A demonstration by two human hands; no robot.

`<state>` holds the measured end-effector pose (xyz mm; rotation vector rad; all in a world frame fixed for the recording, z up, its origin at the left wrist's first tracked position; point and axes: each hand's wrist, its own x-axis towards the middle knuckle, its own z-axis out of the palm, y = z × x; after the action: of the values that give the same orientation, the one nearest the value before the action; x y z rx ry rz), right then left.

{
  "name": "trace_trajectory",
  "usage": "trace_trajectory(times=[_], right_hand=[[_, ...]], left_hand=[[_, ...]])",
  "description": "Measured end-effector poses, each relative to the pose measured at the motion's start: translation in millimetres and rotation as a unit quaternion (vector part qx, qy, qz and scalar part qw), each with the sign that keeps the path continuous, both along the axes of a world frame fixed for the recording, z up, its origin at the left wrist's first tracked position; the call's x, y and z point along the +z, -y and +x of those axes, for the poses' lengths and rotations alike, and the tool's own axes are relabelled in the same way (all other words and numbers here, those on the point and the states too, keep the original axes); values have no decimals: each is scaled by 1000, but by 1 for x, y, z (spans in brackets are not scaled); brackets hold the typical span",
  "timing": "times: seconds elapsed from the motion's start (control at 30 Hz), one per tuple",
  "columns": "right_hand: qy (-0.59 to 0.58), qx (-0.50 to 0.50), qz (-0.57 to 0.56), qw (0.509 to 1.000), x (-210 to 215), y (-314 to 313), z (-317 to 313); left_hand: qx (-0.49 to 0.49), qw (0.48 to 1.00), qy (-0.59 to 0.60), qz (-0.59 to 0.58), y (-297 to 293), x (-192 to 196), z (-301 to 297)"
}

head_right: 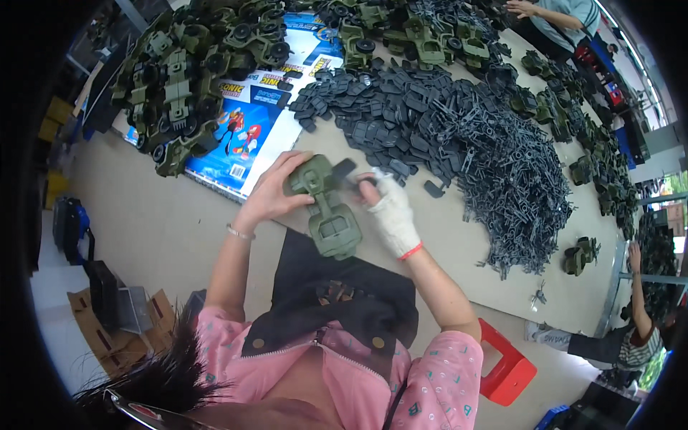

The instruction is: The person assembles small black plastic components onto a green plastic base housing by hand.

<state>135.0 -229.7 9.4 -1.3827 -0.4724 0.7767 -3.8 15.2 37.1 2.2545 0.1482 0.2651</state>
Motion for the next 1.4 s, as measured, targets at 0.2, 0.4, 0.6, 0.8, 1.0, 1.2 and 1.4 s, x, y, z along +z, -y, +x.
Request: trace_trajectory(times=[0.2, 0.4, 0.6, 0.8, 1.0, 1.2, 1.4], right_hand=[[162, -86, -88, 979, -14, 33, 29], [279, -6, -99, 955, 3, 6, 41], [288, 26, -176, 941, 24, -10, 38], [251, 17, -211, 945, 28, -10, 38], [478, -35, -215, 851, 20, -12, 19], [744, -15, -157, 649, 51, -16, 0], [505, -2, -226, 833, 47, -13, 23]], left_hand=[[-151, 984, 60, -71, 9, -25, 40], [-144, 977, 73, -141, 16, -34, 39], [-120, 977, 53, -167, 15, -37, 34], [-129, 976, 51, -166, 12, -38, 37], [-113, 973, 14, -198, 11, -42, 36], [-76, 964, 11, -255, 17, -43, 32], [-25, 979, 99, -176, 33, -72, 33]])
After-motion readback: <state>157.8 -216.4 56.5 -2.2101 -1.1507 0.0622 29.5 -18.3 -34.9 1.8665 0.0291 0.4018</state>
